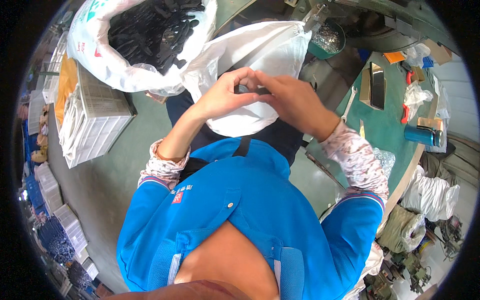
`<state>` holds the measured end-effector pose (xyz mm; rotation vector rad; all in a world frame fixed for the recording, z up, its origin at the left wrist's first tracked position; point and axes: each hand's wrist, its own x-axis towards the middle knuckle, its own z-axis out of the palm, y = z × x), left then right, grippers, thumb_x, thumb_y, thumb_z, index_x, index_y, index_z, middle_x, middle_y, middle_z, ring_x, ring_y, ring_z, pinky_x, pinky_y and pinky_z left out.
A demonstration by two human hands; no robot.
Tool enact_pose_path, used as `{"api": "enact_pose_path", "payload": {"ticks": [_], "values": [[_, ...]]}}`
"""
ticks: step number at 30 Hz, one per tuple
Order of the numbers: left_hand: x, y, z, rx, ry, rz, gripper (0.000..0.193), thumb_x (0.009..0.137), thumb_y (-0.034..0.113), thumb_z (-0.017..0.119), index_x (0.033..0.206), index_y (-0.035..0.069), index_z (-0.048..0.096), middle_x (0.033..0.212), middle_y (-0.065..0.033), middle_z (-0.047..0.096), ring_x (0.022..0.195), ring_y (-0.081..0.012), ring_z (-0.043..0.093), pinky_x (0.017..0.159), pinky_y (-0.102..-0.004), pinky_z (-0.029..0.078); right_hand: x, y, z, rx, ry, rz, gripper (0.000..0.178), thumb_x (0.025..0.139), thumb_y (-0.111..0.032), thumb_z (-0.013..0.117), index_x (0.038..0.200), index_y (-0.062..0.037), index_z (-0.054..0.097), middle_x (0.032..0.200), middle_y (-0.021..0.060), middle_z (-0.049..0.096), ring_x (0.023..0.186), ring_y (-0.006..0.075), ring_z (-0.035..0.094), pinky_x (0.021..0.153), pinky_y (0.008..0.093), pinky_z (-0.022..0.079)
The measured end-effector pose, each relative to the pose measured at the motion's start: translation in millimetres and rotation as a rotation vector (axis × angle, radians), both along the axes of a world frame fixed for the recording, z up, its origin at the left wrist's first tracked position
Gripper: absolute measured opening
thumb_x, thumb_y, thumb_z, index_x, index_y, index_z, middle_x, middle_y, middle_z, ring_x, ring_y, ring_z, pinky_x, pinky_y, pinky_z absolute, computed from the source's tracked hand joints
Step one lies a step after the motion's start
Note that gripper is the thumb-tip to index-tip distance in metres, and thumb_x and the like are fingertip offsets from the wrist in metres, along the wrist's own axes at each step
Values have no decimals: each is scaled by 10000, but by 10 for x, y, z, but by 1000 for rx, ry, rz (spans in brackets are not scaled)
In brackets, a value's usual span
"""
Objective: The person repeatedly picks black plastic parts from a white sack, attaches small metal components to them by hand, and places the assembled units into a second white sack. The process is continuous and repetitive throughout the clip.
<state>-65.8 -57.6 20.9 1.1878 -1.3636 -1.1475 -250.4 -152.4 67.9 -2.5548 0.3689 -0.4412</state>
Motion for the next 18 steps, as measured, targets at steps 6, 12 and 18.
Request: {"api": "enact_pose_path", "payload": {"ticks": [6, 12, 18], "values": [[1072, -162, 1, 67, 103, 463, 473, 804, 130, 669, 1230, 18, 498, 1093, -148, 651, 906, -180, 646, 746, -324, 530, -149, 194, -203, 882, -75, -369, 245, 920, -63, 530, 1140, -42, 635, 622, 14, 561, 499, 96, 516, 477, 222, 407], [2120, -622, -491, 259, -1216, 607, 963, 644, 375, 787, 1420, 73, 304, 1342, -219, 462, 1296, -421, 337, 1019, -553, 313, -200, 642, -532, 1208, -66, -343, 256, 970, -152, 499, 1151, -29, 631, 606, -21, 512, 482, 48, 469, 454, 182, 377], [2314, -980, -417, 631, -1495, 281, 1036, 541, 407, 832, 1436, 332, 315, 1528, -129, 200, 1386, -414, 174, 1015, -633, 256, -282, 893, -581, 1445, -181, -352, 264, 949, -145, 540, 1164, -15, 622, 693, 21, 571, 560, 80, 536, 515, 210, 450]]}}
